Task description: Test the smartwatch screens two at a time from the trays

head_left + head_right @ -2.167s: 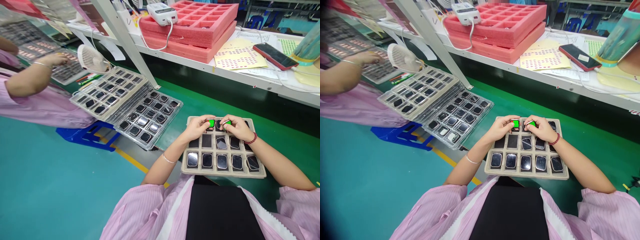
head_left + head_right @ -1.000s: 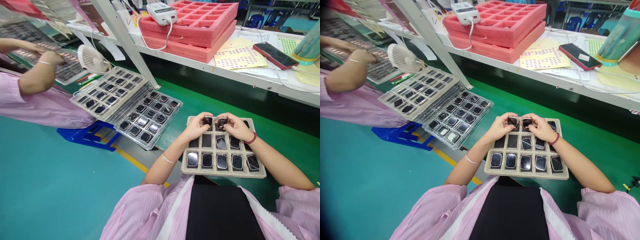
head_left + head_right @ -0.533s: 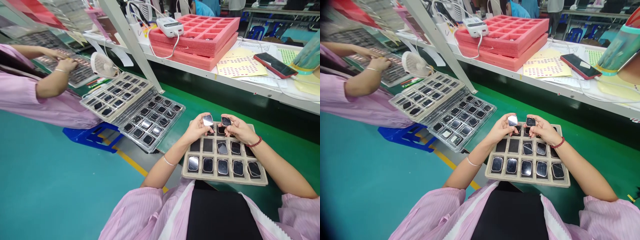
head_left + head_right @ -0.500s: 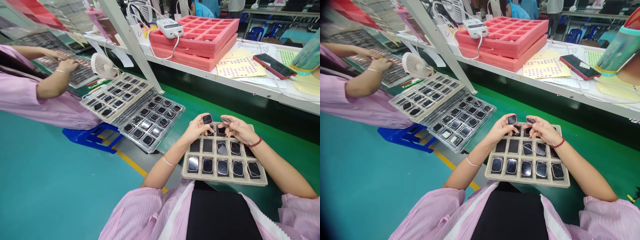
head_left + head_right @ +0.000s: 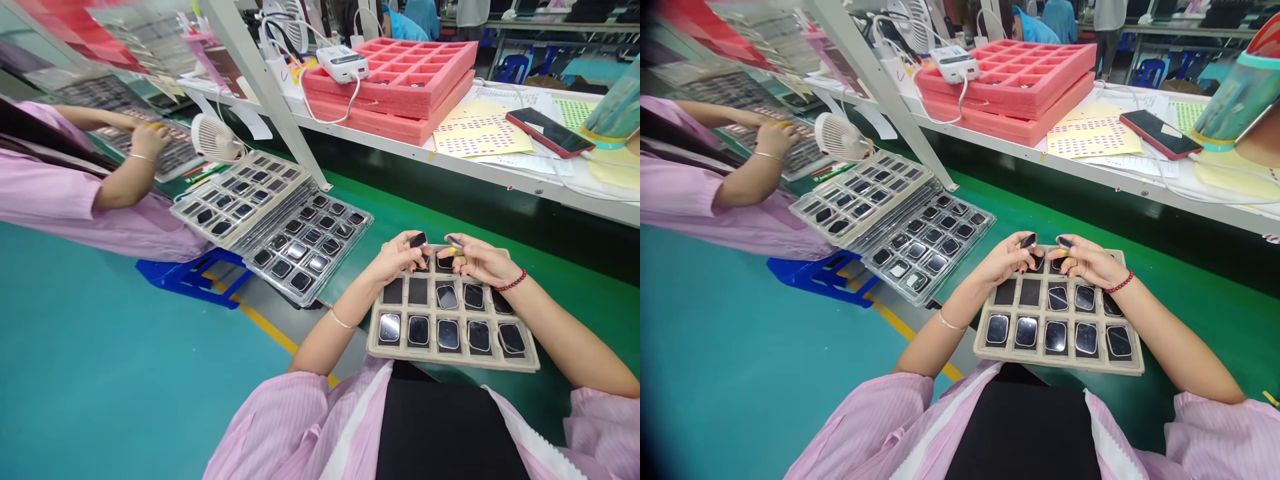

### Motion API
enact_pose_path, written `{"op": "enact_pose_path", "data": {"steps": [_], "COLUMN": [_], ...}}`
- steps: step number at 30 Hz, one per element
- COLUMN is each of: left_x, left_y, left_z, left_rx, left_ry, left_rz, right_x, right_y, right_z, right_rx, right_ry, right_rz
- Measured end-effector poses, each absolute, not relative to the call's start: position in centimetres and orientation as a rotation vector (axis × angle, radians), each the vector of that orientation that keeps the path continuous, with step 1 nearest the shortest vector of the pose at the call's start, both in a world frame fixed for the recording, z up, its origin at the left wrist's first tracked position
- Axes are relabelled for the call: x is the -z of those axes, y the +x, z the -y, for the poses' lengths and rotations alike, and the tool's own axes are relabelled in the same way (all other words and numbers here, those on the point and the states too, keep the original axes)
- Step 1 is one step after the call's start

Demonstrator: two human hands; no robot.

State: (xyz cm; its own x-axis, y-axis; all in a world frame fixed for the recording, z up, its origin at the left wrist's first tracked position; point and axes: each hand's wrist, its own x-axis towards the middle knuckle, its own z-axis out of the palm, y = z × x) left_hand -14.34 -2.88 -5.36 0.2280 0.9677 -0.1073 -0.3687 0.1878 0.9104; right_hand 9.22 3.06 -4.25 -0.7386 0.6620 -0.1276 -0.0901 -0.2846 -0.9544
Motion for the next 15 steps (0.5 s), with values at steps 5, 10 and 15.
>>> {"op": "enact_pose_path", "data": {"steps": [5, 10, 15], "left_x": [5.3, 5.2, 5.4], "left_y": [-13.5, -13.5, -13.6], "left_z": [3.5, 3.6, 3.5], "left_rx": [-1.129, -1.092, -1.091], "left_ry": [1.105, 1.200, 1.251], "left_rz": [-0.954, -0.944, -0.952], "right_x": [4.6, 4.5, 4.6], "right_y": [8.3, 7.7, 7.8], "right_z": [-2.1, -1.4, -1.3], "right_rx": [-1.851, -1.505, -1.439], "right_ry": [-0.762, -0.802, -0.744], "right_rz": [1.572, 1.828, 1.912]}}
